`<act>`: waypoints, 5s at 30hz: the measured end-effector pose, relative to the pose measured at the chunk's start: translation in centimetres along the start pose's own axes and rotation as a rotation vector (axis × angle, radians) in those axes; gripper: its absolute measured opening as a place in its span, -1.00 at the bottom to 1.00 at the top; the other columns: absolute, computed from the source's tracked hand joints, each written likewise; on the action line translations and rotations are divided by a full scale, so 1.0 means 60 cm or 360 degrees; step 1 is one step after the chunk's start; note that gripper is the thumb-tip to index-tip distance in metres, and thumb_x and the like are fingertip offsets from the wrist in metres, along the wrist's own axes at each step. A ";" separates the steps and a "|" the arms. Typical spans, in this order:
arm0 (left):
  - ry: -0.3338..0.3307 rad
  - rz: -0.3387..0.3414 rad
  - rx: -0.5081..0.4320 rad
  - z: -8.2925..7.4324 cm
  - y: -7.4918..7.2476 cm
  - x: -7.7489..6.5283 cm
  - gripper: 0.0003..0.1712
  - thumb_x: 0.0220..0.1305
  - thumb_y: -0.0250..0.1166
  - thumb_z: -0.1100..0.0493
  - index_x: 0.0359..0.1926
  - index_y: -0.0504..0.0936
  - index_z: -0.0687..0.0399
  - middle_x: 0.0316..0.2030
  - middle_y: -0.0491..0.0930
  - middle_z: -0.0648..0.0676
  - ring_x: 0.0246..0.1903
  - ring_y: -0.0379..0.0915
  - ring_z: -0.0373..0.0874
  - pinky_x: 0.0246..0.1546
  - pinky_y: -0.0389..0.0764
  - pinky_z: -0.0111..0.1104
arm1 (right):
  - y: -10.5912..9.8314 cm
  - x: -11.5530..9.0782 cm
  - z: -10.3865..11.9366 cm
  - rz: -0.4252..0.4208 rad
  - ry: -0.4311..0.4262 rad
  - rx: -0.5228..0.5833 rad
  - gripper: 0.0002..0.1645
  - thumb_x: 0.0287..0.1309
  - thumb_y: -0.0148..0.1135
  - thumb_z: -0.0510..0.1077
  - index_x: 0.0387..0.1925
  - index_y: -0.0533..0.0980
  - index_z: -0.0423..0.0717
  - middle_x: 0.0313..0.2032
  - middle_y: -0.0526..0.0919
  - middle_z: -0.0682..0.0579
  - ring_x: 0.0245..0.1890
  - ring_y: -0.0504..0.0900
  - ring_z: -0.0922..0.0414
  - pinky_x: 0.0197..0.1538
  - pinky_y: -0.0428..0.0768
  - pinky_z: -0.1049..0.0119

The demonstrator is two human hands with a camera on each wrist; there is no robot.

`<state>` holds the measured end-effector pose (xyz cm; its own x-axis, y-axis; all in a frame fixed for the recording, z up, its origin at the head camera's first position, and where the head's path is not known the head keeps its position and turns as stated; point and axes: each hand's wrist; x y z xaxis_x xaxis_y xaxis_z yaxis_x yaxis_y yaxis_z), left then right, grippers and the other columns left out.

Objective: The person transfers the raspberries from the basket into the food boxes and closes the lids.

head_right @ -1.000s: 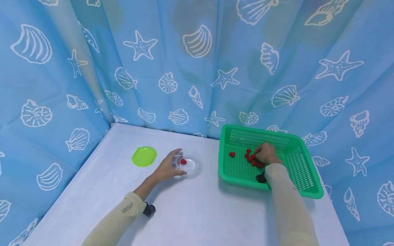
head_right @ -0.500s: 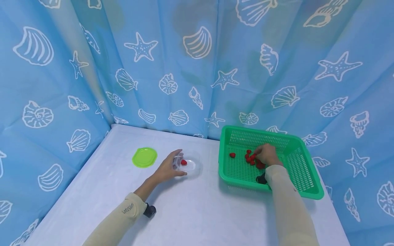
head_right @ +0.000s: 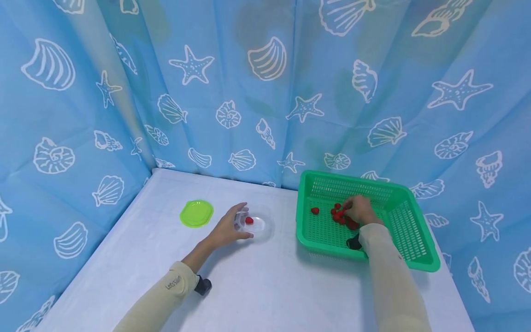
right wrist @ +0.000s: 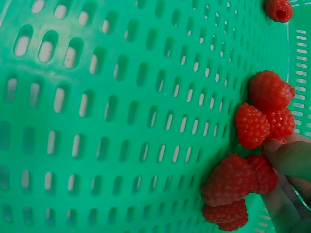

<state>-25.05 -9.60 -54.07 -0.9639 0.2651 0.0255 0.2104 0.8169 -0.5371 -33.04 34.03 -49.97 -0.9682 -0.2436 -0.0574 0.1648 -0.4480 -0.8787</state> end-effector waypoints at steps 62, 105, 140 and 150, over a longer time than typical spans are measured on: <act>-0.0017 -0.0012 0.0000 -0.006 -0.005 -0.004 0.12 -0.05 0.58 0.10 0.47 0.12 -0.01 0.31 0.35 0.07 0.32 0.23 0.00 0.16 0.48 -0.12 | 0.151 -0.035 0.423 -0.0395 -0.0429 0.0434 -0.70 0.04 0.42 -0.34 -0.13 0.69 -0.08 -0.15 0.63 0.07 -0.12 0.63 0.12 -0.09 0.66 0.25; 0.0032 0.0013 -0.0026 0.001 -0.002 0.000 0.10 -0.02 0.56 0.12 0.47 0.12 -0.01 0.36 0.26 0.09 0.34 0.19 0.01 0.29 0.31 -0.05 | 0.226 0.010 0.405 0.0102 -0.0390 0.0256 -0.75 0.03 0.44 -0.30 -0.19 0.71 -0.07 -0.26 0.70 0.10 -0.24 0.64 0.17 -0.14 0.65 0.38; -0.0019 0.0009 -0.0032 -0.001 0.003 0.001 0.14 -0.07 0.59 0.08 0.47 0.12 -0.05 0.30 0.34 0.03 0.32 0.22 -0.03 0.15 0.49 -0.16 | -0.085 -0.027 0.210 -0.0514 -0.0419 0.0145 -0.80 0.21 0.25 -0.28 -0.14 0.63 -0.29 -0.23 0.70 -0.25 -0.23 0.67 -0.15 -0.21 0.62 -0.08; -0.0031 -0.0001 -0.0001 -0.004 0.002 -0.001 0.14 -0.08 0.59 0.07 0.47 0.12 -0.05 0.31 0.33 0.02 0.33 0.20 -0.03 0.20 0.45 -0.11 | -0.085 -0.030 0.107 -0.0210 -0.0126 0.0063 -0.70 0.24 0.25 -0.20 -0.09 0.62 -0.34 -0.15 0.68 -0.29 -0.16 0.64 -0.21 -0.14 0.60 -0.12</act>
<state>-24.94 -9.38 -53.93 -0.9670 0.2545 0.0095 0.2099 0.8174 -0.5365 -30.95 31.22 -42.35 -0.9643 -0.2469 0.0960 0.0461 -0.5136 -0.8568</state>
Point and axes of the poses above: each hand's wrist, its own x-axis towards the middle knuckle, its own y-axis out of the palm, z = x × y
